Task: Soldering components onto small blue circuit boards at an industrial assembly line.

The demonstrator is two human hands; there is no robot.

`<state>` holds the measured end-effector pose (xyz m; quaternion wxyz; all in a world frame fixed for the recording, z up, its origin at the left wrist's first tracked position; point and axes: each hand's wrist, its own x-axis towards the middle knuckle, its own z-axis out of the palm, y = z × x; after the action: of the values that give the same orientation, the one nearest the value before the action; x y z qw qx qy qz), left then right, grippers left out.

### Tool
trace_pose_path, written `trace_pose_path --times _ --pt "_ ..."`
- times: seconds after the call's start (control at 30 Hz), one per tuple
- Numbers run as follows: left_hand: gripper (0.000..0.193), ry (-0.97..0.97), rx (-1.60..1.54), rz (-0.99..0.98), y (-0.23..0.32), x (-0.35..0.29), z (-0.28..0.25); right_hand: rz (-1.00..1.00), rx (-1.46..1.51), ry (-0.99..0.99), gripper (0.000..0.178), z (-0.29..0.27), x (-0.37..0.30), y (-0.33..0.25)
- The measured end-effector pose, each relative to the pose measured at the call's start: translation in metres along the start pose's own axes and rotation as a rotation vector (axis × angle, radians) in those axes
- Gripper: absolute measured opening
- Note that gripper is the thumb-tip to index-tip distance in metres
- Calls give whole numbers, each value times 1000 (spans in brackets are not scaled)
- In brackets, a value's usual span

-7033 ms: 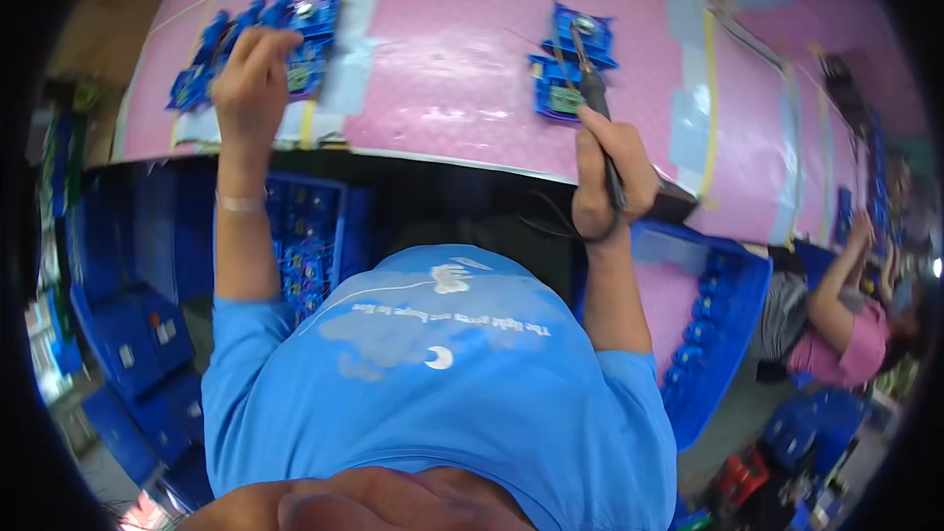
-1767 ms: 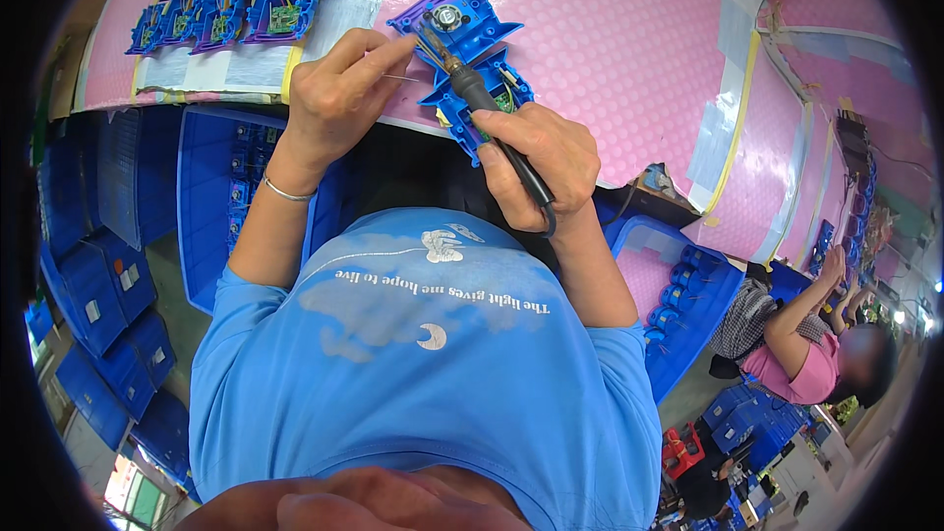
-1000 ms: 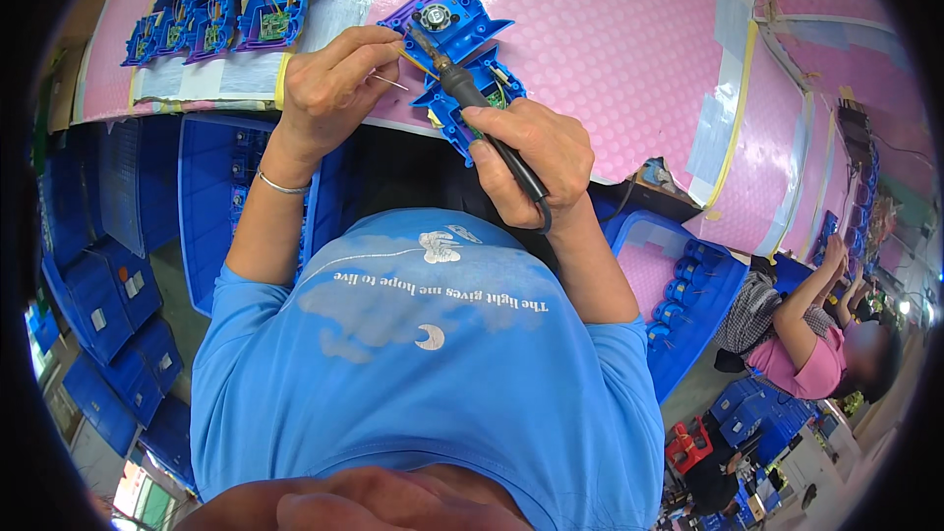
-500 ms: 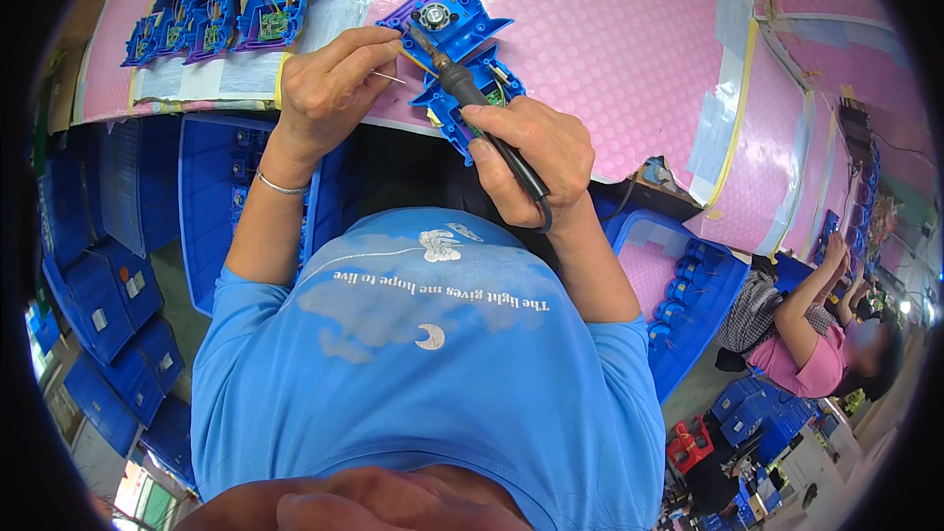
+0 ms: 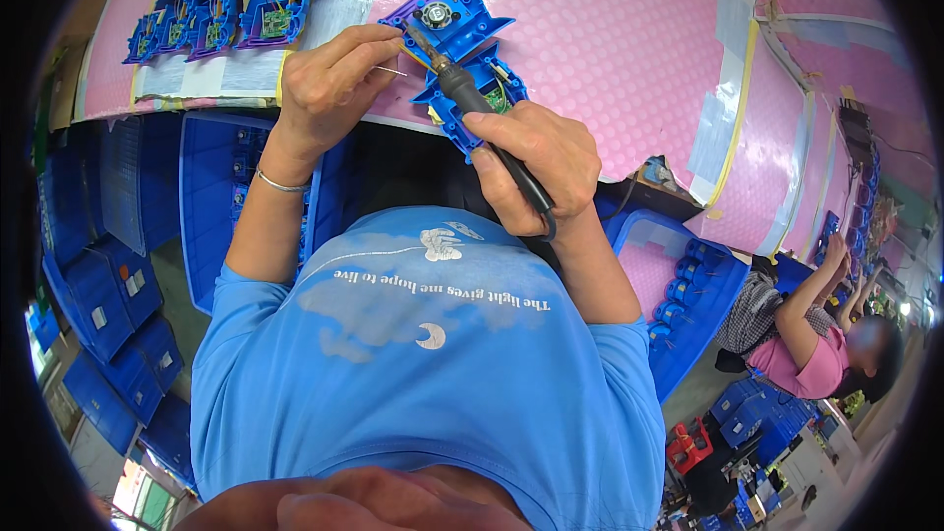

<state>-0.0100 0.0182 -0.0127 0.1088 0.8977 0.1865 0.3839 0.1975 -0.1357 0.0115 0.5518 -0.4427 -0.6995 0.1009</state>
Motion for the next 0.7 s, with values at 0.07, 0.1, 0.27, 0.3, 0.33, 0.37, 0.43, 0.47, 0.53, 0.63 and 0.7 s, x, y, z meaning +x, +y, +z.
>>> trace_pose_path --times 0.07,0.1,0.27,0.3,0.33,0.37,0.43,0.47,0.53,0.63,0.7 --pt "24 1 8 0 0 -1 1 -12 1 2 32 -1 1 -2" --pt "25 5 7 0 -1 -1 1 -21 -9 0 32 -2 1 -3" --pt "25 23 7 12 -1 -2 -1 -41 -14 16 32 -4 -1 -5" --pt "25 20 9 3 -1 -3 -1 -43 -4 22 33 -5 -1 -6" --pt "25 18 12 -6 -1 -4 -2 -45 6 27 33 -5 -1 -6" --pt "25 19 13 -5 -1 -5 -2 -47 6 28 33 -6 -2 -7" --pt "23 96 -4 4 -2 -6 -2 -48 21 34 34 -7 -4 -7" --pt "23 96 -3 5 1 -6 -3 -49 21 34 34 -7 -4 -7" --pt "24 178 -16 -27 11 -4 -6 -52 26 38 34 -8 -5 -8" --pt "26 130 -64 11 21 3 -6 -63 26 51 34 -10 -6 -8" --pt "27 77 -33 26 21 3 -4 -62 23 56 34 -10 -7 -9"
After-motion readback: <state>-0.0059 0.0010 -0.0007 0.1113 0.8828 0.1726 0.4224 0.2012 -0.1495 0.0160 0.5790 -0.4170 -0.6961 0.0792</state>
